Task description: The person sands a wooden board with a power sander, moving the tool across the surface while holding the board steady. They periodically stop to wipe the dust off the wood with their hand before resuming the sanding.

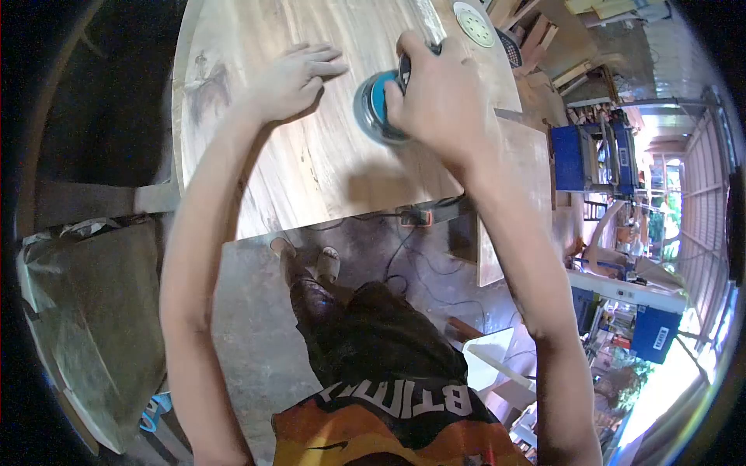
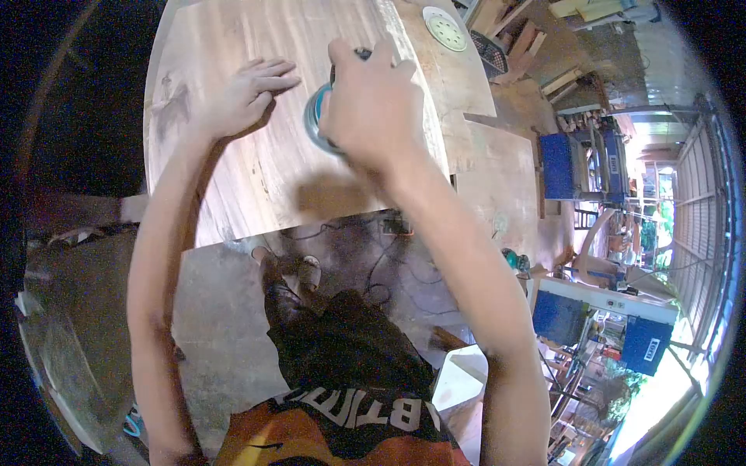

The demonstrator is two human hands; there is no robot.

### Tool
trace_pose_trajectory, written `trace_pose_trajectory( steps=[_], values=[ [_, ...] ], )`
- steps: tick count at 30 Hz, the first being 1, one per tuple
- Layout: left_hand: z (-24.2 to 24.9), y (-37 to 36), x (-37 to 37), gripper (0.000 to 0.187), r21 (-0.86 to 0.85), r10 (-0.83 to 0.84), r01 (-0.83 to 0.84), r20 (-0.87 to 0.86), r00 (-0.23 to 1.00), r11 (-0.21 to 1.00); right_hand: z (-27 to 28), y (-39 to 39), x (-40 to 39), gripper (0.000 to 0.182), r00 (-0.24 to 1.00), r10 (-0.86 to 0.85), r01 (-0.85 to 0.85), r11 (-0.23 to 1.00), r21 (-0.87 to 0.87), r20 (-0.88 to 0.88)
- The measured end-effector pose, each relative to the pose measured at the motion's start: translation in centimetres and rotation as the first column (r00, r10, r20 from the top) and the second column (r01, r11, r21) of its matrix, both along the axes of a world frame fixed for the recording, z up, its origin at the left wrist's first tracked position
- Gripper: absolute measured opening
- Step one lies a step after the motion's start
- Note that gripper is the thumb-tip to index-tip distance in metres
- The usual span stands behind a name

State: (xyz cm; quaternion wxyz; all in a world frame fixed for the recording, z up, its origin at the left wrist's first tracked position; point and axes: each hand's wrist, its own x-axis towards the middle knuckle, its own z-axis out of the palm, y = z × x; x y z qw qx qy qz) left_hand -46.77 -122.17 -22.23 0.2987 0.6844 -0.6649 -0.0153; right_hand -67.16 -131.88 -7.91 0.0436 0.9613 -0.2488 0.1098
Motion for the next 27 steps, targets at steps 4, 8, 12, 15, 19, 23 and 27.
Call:
trace_pose_trajectory(
  steps=[4, 8, 12, 15, 19, 23, 27],
  values=[
    [0.4, 0.1, 0.0, 0.053, -0.041, 0.098, -0.092, 0.164, 0.982, 0.995, 0.4, 0.5, -0.8, 0.039, 1.0, -0.017, 0.017, 1.0, 0.008, -0.009],
    [1.3, 0.6, -1.1, 0.054, 0.023, 0.017, -0.021, 0.158, 0.987, 1.0, -0.5, -1.7, -0.3, 0.036, 1.0, 0.002, -0.001, 0.999, -0.044, 0.023],
    [1.1, 1.9, -1.2, 0.055, 0.079, -0.176, 0.169, 0.086, 0.981, 0.982, 0.5, 0.3, -1.3, 0.031, 1.0, -0.003, 0.003, 1.0, -0.005, 0.027],
    [2.2, 2.2, -0.4, 0.056, 0.114, -0.247, 0.24, 0.046, 0.968, 0.964, 0.3, 1.4, -2.1, 0.031, 0.999, -0.014, 0.012, 0.999, 0.033, 0.04],
    [2.5, 1.5, 0.3, 0.054, 0.076, -0.315, 0.31, 0.062, 0.947, 0.948, 0.2, 1.5, -1.0, 0.037, 0.985, -0.17, 0.17, 0.981, 0.095, -0.007],
    [2.7, -0.2, 1.8, 0.052, 0.009, -0.358, 0.36, 0.111, 0.927, 0.933, 0.8, 0.4, 0.4, 0.042, 0.949, -0.31, 0.314, 0.944, 0.098, -0.056],
    [3.1, -2.1, 2.9, 0.053, 0.005, -0.47, 0.474, 0.137, 0.872, 0.881, -0.3, 2.2, -0.1, 0.042, 0.928, -0.373, 0.371, 0.923, 0.098, -0.002]
  ],
)
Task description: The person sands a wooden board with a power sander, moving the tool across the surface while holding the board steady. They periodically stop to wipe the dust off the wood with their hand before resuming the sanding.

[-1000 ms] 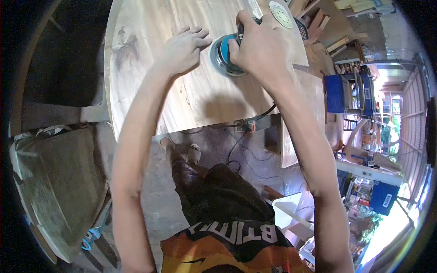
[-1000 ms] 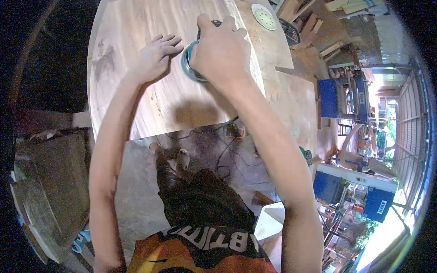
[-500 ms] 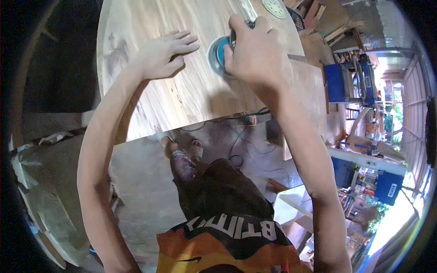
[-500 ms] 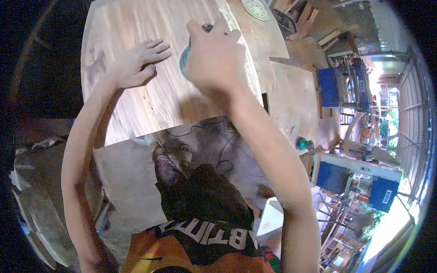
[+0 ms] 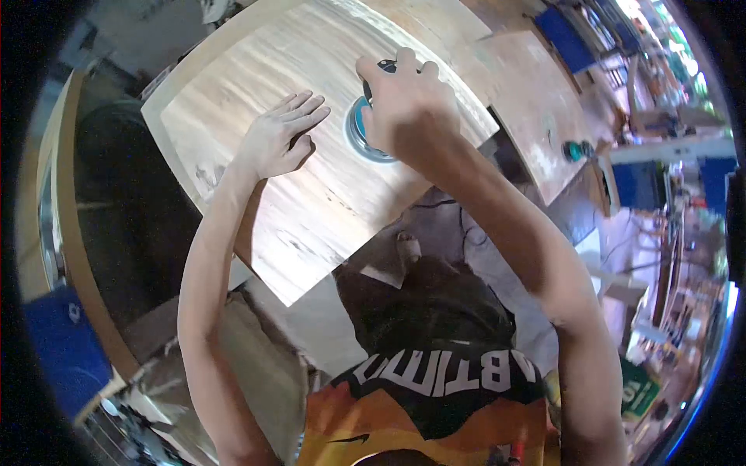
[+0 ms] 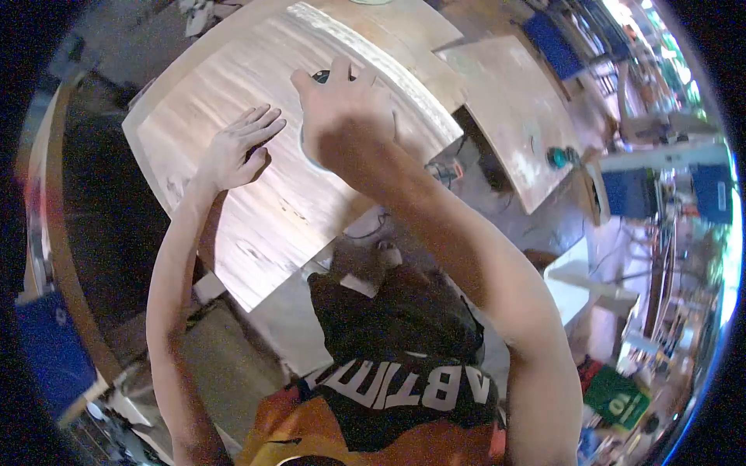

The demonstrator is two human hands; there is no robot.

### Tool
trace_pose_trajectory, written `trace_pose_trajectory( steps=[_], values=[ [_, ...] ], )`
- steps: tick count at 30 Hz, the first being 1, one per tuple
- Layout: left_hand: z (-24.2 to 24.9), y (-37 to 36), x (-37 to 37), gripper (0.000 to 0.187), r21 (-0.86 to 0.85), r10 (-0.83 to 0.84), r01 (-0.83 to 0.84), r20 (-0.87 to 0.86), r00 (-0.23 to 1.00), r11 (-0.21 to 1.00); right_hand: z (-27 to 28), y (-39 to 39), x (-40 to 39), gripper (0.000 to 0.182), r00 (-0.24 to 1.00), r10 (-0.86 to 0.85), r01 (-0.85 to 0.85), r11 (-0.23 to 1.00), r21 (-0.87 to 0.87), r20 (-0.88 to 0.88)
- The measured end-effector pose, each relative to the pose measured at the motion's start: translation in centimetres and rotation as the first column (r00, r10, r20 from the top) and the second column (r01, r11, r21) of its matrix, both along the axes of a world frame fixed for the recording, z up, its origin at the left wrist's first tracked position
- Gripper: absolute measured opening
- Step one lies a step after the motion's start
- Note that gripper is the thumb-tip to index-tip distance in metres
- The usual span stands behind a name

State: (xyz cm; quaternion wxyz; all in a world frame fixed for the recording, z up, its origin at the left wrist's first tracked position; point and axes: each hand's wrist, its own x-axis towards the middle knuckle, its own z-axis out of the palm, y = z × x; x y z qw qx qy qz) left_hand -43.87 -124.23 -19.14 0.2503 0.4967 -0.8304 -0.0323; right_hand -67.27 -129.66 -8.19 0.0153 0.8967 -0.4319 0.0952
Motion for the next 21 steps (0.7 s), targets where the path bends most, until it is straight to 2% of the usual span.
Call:
trace_pose_trajectory(
  steps=[6, 9, 10, 12, 15, 18, 21],
  values=[
    [-0.4, 0.3, 0.3, 0.051, 0.006, -0.168, 0.168, -0.042, 0.985, 0.986, -0.9, 0.4, 0.6, 0.029, 0.977, -0.174, 0.196, 0.961, -0.196, 0.124],
    [0.0, 0.2, 0.2, 0.049, 0.002, -0.191, 0.192, -0.057, 0.98, 0.981, -0.9, 2.3, -0.1, 0.024, 0.983, -0.135, 0.162, 0.957, -0.24, 0.123],
    [0.1, -0.1, 0.1, 0.049, -0.006, -0.203, 0.203, -0.059, 0.977, 0.979, -0.8, 2.6, 0.0, 0.023, 0.976, -0.177, 0.203, 0.948, -0.246, 0.124],
    [0.1, -0.2, -0.4, 0.05, -0.021, -0.231, 0.23, -0.064, 0.971, 0.973, -0.7, 3.3, 0.2, 0.021, 0.957, -0.263, 0.287, 0.923, -0.255, 0.125],
    [-0.7, -0.9, -2.0, 0.048, -0.07, -0.266, 0.261, -0.072, 0.961, 0.963, -1.1, 2.6, -0.5, 0.027, 0.938, -0.331, 0.345, 0.846, -0.407, 0.107],
    [-0.8, -0.7, -3.4, 0.043, -0.061, -0.281, 0.277, -0.059, 0.958, 0.959, -0.7, 3.9, -1.3, 0.044, 0.929, -0.367, 0.364, 0.887, -0.286, 0.042],
    [-0.9, -0.5, -3.5, 0.04, -0.085, -0.339, 0.333, -0.073, 0.938, 0.939, -1.0, 4.7, -1.3, 0.045, 0.889, -0.454, 0.453, 0.855, -0.254, 0.06]
  ],
)
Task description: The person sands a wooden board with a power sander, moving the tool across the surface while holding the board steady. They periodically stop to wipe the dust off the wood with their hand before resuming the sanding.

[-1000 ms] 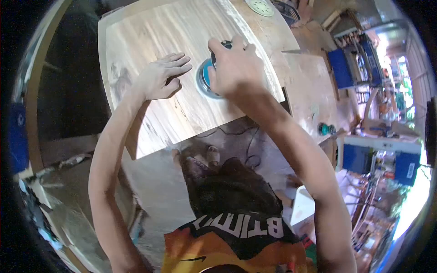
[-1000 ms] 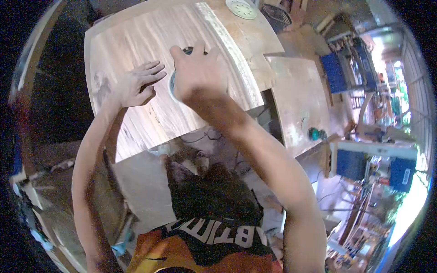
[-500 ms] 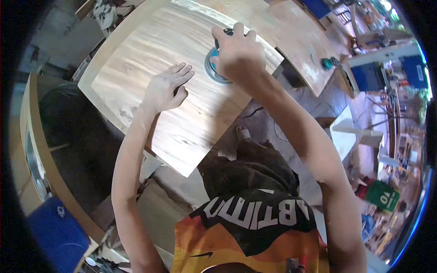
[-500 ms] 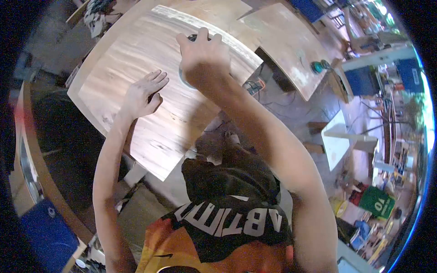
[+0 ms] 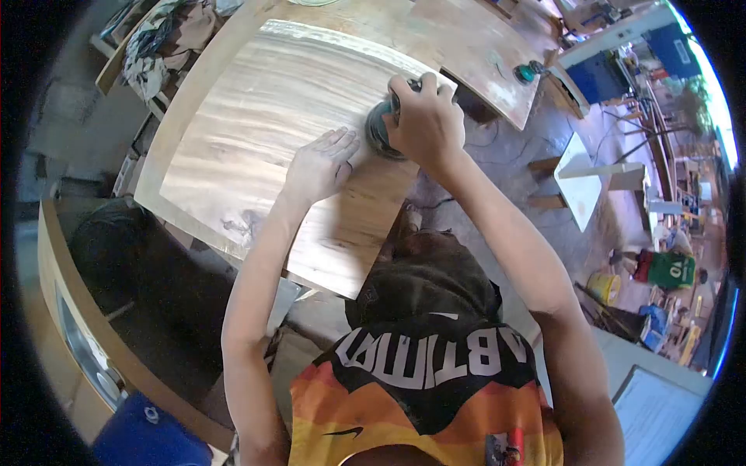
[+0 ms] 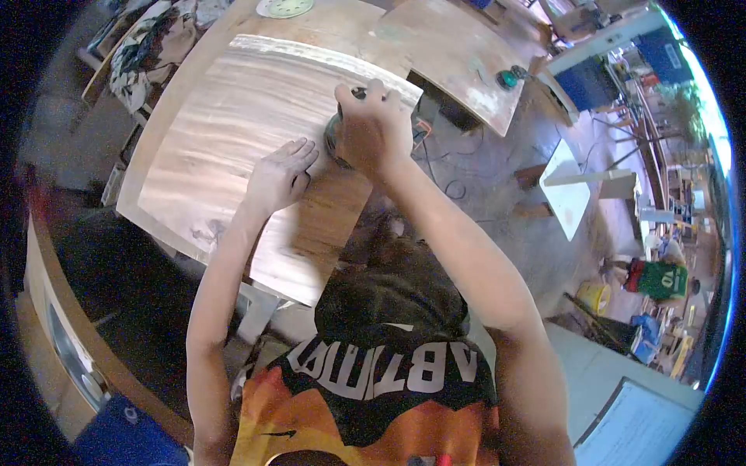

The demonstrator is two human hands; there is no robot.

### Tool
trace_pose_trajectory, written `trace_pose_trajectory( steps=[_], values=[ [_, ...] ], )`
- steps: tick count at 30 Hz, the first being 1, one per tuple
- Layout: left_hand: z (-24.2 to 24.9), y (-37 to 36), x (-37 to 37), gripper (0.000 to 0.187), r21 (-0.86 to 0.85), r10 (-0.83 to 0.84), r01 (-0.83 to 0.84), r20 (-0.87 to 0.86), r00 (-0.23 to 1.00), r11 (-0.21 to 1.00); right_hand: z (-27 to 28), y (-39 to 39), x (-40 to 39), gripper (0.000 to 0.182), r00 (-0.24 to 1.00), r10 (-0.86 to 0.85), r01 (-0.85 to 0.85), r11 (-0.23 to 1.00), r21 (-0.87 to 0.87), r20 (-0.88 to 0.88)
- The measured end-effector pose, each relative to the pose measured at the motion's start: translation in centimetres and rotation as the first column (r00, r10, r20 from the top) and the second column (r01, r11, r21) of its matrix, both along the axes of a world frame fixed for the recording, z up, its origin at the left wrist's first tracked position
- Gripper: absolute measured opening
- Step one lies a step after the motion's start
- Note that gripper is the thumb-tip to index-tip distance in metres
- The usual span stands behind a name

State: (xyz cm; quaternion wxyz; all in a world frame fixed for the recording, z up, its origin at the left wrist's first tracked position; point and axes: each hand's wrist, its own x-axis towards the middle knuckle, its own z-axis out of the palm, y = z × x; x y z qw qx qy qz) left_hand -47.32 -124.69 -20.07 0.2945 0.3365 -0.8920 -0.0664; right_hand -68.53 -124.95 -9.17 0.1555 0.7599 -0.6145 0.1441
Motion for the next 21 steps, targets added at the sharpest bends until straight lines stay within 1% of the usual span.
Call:
trace_pose_trajectory(
  steps=[3, 4, 7, 10, 13, 14, 17, 19, 21],
  values=[
    [-0.7, -0.2, 0.1, 0.038, 0.004, 0.003, -0.002, -0.03, 1.0, 1.0, -0.4, -1.6, -0.3, 0.045, 0.999, -0.019, 0.014, 0.993, -0.117, -0.035],
    [-0.7, -0.3, 0.1, 0.038, 0.009, 0.014, -0.013, -0.042, 0.999, 1.0, -0.4, -1.8, -0.3, 0.046, 1.0, -0.027, 0.027, 0.994, -0.106, -0.005],
    [-0.8, -0.1, 0.3, 0.035, -0.044, 0.175, -0.177, -0.045, 0.984, 0.983, 0.1, -0.7, 0.1, 0.047, 0.997, -0.08, 0.078, 0.993, -0.091, -0.022],
    [-1.3, -0.6, 0.3, 0.034, -0.109, 0.261, -0.262, -0.024, 0.965, 0.959, 0.3, 0.0, 1.1, 0.045, 0.994, -0.085, 0.08, 0.995, 0.063, 0.064],
    [-1.4, -0.2, 0.3, 0.029, -0.117, 0.268, -0.269, -0.027, 0.963, 0.956, 0.0, -0.9, 2.8, 0.043, 0.993, -0.002, 0.004, 1.0, -0.015, 0.114],
    [-1.3, 0.0, 0.4, 0.029, -0.098, 0.267, -0.267, -0.016, 0.964, 0.959, -0.6, -1.7, 3.1, 0.042, 0.986, 0.056, -0.04, 0.994, -0.104, 0.16],
    [-1.0, 0.1, 0.9, 0.028, -0.069, 0.272, -0.272, -0.011, 0.962, 0.96, -0.9, -3.1, 4.4, 0.041, 0.99, 0.069, -0.049, 0.984, -0.169, 0.119],
    [-1.5, 0.0, 1.2, 0.028, -0.076, 0.282, -0.285, -0.049, 0.958, 0.956, -0.8, -3.5, 5.1, 0.039, 0.989, 0.088, -0.07, 0.986, -0.15, 0.121],
    [-1.9, -0.5, 1.7, 0.028, -0.042, 0.32, -0.324, -0.083, 0.944, 0.945, -0.8, -3.8, 6.0, 0.038, 0.989, 0.08, -0.068, 0.992, -0.106, 0.122]
  ],
)
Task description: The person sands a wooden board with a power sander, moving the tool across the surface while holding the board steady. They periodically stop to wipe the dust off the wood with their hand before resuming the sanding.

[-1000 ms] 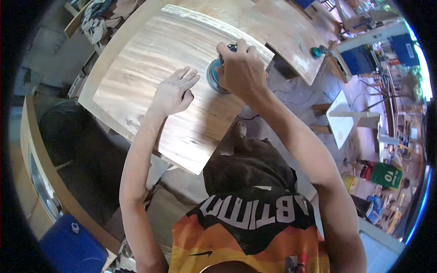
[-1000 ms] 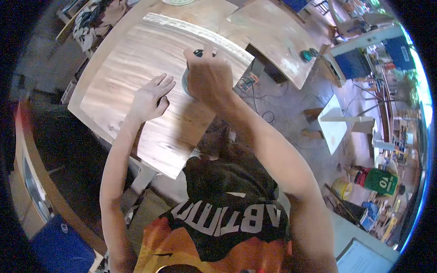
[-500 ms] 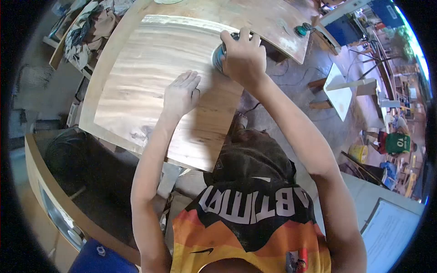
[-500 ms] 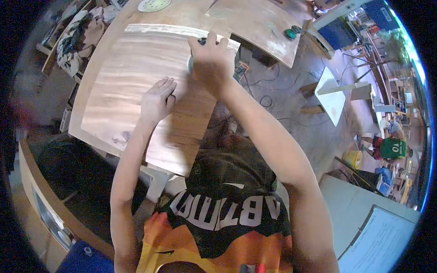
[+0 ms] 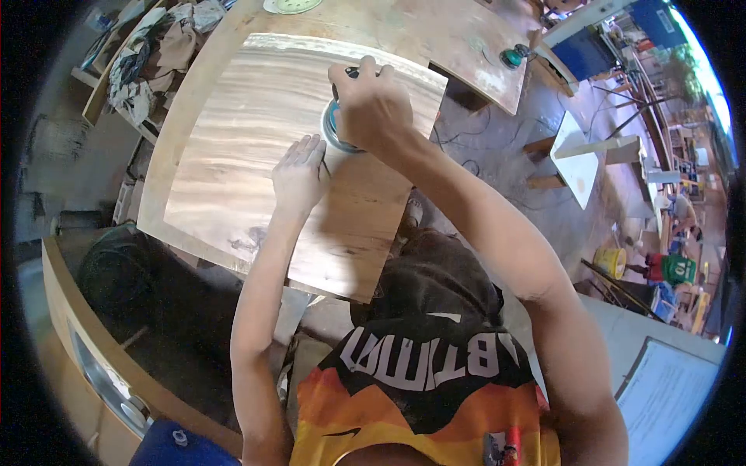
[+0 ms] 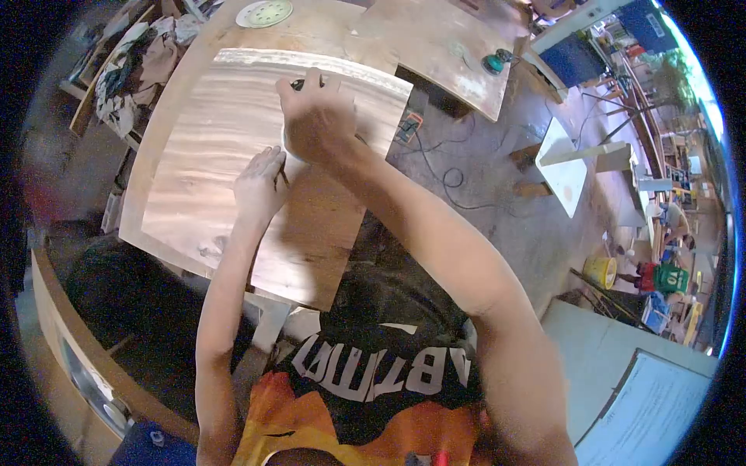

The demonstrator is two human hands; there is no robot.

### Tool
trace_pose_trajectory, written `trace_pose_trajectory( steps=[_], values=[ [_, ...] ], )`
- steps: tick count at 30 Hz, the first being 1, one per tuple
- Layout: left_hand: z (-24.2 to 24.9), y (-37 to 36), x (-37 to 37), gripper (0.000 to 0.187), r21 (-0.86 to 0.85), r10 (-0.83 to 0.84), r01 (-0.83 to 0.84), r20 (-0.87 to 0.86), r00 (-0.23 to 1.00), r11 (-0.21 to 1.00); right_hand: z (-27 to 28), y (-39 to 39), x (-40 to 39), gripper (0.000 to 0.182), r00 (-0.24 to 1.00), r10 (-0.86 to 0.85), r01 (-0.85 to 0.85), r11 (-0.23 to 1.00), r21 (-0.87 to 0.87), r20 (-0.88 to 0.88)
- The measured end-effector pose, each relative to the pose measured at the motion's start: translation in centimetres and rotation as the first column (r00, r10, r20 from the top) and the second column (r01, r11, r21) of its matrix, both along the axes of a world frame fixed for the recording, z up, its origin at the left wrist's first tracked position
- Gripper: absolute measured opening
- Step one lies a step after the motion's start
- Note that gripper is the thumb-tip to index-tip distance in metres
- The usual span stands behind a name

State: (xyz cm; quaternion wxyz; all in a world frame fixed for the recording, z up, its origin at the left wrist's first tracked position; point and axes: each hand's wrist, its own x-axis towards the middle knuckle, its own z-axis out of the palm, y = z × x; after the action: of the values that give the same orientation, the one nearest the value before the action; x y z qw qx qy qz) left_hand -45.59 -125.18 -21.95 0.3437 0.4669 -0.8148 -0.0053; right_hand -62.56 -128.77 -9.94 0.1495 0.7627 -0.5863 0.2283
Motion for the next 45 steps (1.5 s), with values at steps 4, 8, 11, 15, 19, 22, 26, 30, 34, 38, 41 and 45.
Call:
trace_pose_trajectory(
  steps=[4, 8, 11, 15, 19, 22, 26, 30, 34, 38, 41, 45],
  values=[
    [0.5, -0.5, 2.6, 0.031, 0.03, 0.118, -0.119, 0.016, 0.993, 0.992, 0.8, -2.1, 1.5, 0.037, 0.999, -0.023, 0.025, 0.994, 0.104, -0.028],
    [1.1, -1.5, 4.8, 0.04, 0.077, 0.246, -0.25, 0.056, 0.968, 0.965, 0.6, -3.8, 3.8, 0.033, 0.998, 0.056, -0.05, 0.989, 0.142, -0.037],
    [0.5, -2.6, 5.5, 0.045, 0.103, 0.381, -0.386, 0.059, 0.923, 0.917, 0.5, -4.5, 5.5, 0.033, 0.995, 0.098, -0.094, 0.986, 0.137, -0.021],
    [-0.1, -4.8, 7.2, 0.051, 0.106, 0.376, -0.386, 0.103, 0.921, 0.917, 1.1, -5.7, 7.5, 0.037, 0.987, 0.158, -0.152, 0.968, 0.202, -0.012],
    [0.8, -6.4, 9.3, 0.065, 0.24, 0.302, -0.34, 0.182, 0.936, 0.909, 2.8, -8.9, 9.6, 0.05, 0.987, 0.135, -0.087, 0.906, 0.415, -0.087],
    [0.6, -8.1, 10.5, 0.072, 0.279, 0.317, -0.377, 0.236, 0.918, 0.883, 3.5, -12.4, 10.8, 0.049, 0.988, 0.152, -0.131, 0.874, 0.467, -0.007],
    [0.2, -11.0, 11.6, 0.074, 0.266, 0.362, -0.42, 0.243, 0.9, 0.868, 2.9, -15.9, 12.4, 0.045, 0.979, 0.203, -0.197, 0.902, 0.384, 0.027],
    [0.9, -12.7, 12.8, 0.07, 0.26, 0.339, -0.385, 0.205, 0.918, 0.886, 3.1, -19.7, 14.5, 0.041, 0.959, 0.282, -0.263, 0.895, 0.36, 0.0],
    [1.3, -10.7, 13.7, 0.066, 0.291, 0.279, -0.333, 0.214, 0.936, 0.897, 1.8, -21.9, 16.6, 0.042, 0.958, 0.281, -0.286, 0.904, 0.319, 0.061],
    [1.9, -9.6, 16.1, 0.064, 0.311, 0.203, -0.254, 0.188, 0.961, 0.916, 1.6, -21.4, 18.2, 0.044, 0.949, 0.313, -0.305, 0.906, 0.295, 0.018],
    [2.7, -9.7, 17.5, 0.061, 0.341, 0.133, -0.185, 0.172, 0.976, 0.922, 2.3, -20.2, 19.7, 0.049, 0.942, 0.336, -0.318, 0.861, 0.397, 0.025],
    [2.1, -9.4, 19.3, 0.054, 0.306, 0.053, -0.076, 0.081, 0.995, 0.949, 1.3, -18.7, 21.3, 0.042, 0.966, 0.257, -0.251, 0.931, 0.266, 0.015]
  ],
)
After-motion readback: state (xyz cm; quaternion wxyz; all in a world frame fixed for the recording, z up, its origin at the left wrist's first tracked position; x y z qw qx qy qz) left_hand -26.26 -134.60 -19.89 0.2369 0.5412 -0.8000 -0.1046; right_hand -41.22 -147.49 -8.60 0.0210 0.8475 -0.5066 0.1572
